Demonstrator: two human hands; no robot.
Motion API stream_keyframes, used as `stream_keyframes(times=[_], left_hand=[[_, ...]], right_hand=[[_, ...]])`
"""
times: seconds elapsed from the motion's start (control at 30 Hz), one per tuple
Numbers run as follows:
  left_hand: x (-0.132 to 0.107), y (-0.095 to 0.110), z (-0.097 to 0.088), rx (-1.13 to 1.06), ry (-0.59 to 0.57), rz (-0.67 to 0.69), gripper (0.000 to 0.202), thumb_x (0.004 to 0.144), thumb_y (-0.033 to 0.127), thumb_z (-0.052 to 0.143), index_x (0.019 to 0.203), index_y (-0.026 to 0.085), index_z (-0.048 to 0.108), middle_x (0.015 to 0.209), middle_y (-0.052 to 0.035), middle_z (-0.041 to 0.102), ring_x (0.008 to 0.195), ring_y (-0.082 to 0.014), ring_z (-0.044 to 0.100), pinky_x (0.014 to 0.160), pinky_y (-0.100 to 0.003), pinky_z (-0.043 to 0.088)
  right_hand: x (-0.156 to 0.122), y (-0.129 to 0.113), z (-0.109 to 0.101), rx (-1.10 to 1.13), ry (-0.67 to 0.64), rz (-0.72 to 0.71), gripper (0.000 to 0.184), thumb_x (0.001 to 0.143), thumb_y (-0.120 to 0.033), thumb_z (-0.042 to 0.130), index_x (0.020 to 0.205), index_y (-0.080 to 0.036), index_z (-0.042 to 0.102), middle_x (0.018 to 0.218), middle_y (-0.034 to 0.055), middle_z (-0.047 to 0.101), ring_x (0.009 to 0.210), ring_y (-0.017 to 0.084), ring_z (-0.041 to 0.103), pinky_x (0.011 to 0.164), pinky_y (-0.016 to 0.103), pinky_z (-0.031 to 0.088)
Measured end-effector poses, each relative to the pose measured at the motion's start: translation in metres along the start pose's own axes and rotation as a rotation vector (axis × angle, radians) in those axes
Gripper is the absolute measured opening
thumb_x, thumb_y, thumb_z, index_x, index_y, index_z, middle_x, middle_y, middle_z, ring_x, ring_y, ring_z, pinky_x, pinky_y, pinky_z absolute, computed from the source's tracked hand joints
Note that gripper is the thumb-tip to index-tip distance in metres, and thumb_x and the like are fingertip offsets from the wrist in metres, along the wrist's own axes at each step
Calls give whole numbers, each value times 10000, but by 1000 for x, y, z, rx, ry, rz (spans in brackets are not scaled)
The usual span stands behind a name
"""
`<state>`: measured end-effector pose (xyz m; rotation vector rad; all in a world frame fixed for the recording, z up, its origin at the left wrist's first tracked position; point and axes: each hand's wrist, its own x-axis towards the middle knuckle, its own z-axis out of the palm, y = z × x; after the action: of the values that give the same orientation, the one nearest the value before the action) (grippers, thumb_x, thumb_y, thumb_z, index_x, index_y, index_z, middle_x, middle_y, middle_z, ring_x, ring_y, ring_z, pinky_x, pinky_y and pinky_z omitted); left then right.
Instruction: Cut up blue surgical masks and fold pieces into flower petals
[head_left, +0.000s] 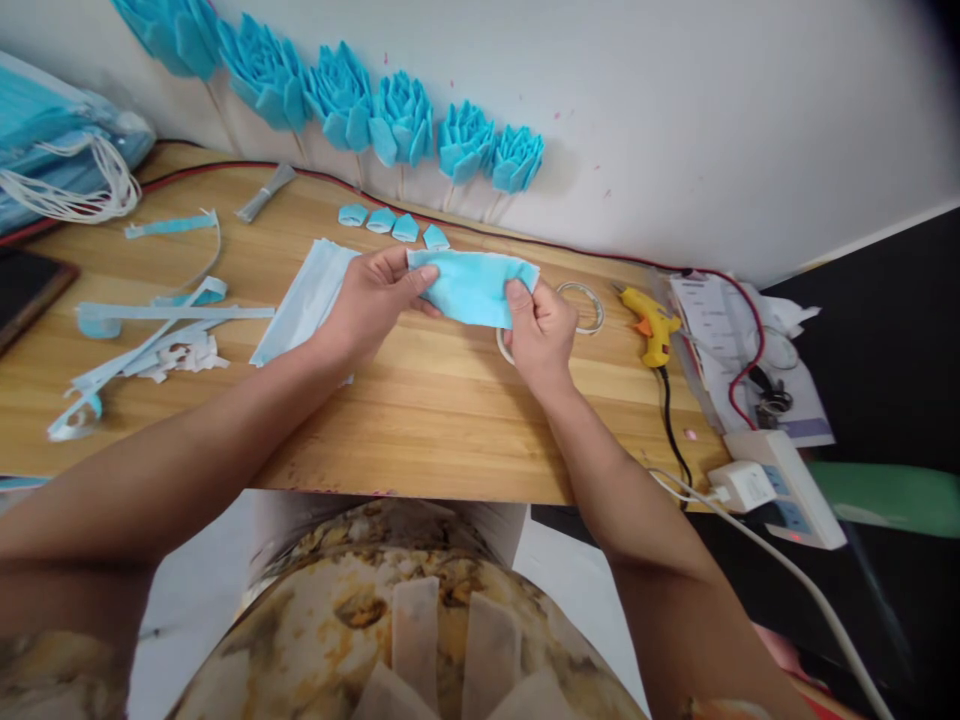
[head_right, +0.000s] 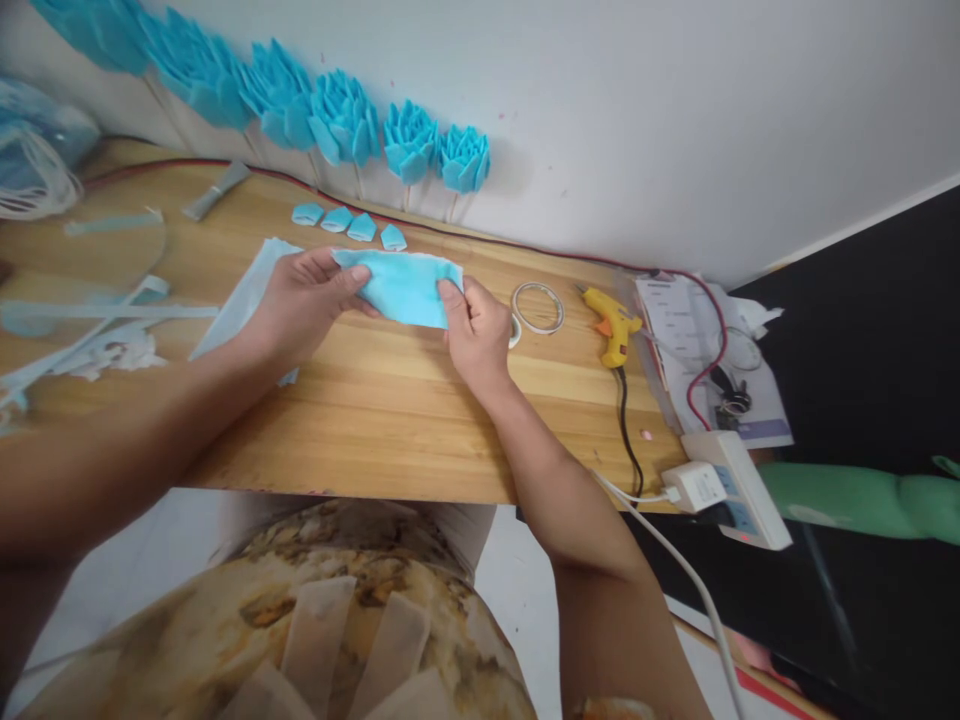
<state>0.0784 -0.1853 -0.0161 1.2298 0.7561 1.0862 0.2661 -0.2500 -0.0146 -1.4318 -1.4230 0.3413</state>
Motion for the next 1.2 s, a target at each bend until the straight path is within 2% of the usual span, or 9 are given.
stream_keyframes(times=[0.13,0.33,0.5,0.63,0.7,0.8,0.87,1.0,1.2], left_hand=[[0,-3,0,-13,-76,-16,245,827,381,832,816,161,723,829,-33,759,733,-160,714,696,-307,629],[0,-2,-1,-6,-24,22,270,818,410,835,797,171,709,811,-14,752,710,-137,693,673,-273,622],[-4,0,3,21,-100,-42,273,824,386,845,772,166,690,759,-20,724,686,-162,701,707,-325,623],[-2,6,2,14,-2,-23,213,855,333,818,796,168,698,780,-17,708,757,-171,711,739,-329,621],[-1,7,1,10,16,3,211,858,349,812,816,174,704,793,-15,717,768,-166,712,738,-316,620],[-2,5,1,18,-71,25,274,819,409,842,803,173,703,772,-15,729,700,-151,693,700,-304,621],[-3,4,2,35,-114,22,306,797,434,857,775,172,700,753,-14,727,676,-149,685,683,-304,623],[-2,4,1,32,-25,50,272,813,432,845,785,191,720,776,-8,736,717,-157,695,688,-300,630],[-3,4,1,34,-103,13,339,789,479,866,778,175,717,772,-24,754,701,-162,707,678,-297,637]], right_hand=[[-2,-1,3,1,-79,-52,513,992,-647,512,669,-249,492,465,-65,480,452,119,480,522,287,388],[-1,0,4,54,8,59,540,973,-691,512,662,-250,482,448,-74,442,414,111,442,484,282,356],[-2,-2,5,34,-83,2,511,978,-657,535,675,-246,531,464,-65,489,457,119,484,519,282,402],[0,1,2,64,8,55,537,981,-680,508,664,-247,502,441,-73,446,413,109,441,468,273,356],[-2,0,3,63,-8,32,530,984,-673,509,670,-247,512,441,-73,451,411,108,445,472,276,361],[-4,-2,6,46,-82,-14,513,980,-660,529,676,-247,527,457,-67,478,441,115,483,501,280,392],[-3,-1,6,49,-70,14,515,978,-667,527,680,-247,528,463,-67,475,442,113,479,493,275,385],[-1,2,4,85,18,87,546,977,-697,500,668,-246,508,447,-72,436,411,106,435,457,268,352],[-4,-3,6,63,-132,6,535,963,-690,540,665,-246,541,447,-69,470,431,113,477,495,277,411]])
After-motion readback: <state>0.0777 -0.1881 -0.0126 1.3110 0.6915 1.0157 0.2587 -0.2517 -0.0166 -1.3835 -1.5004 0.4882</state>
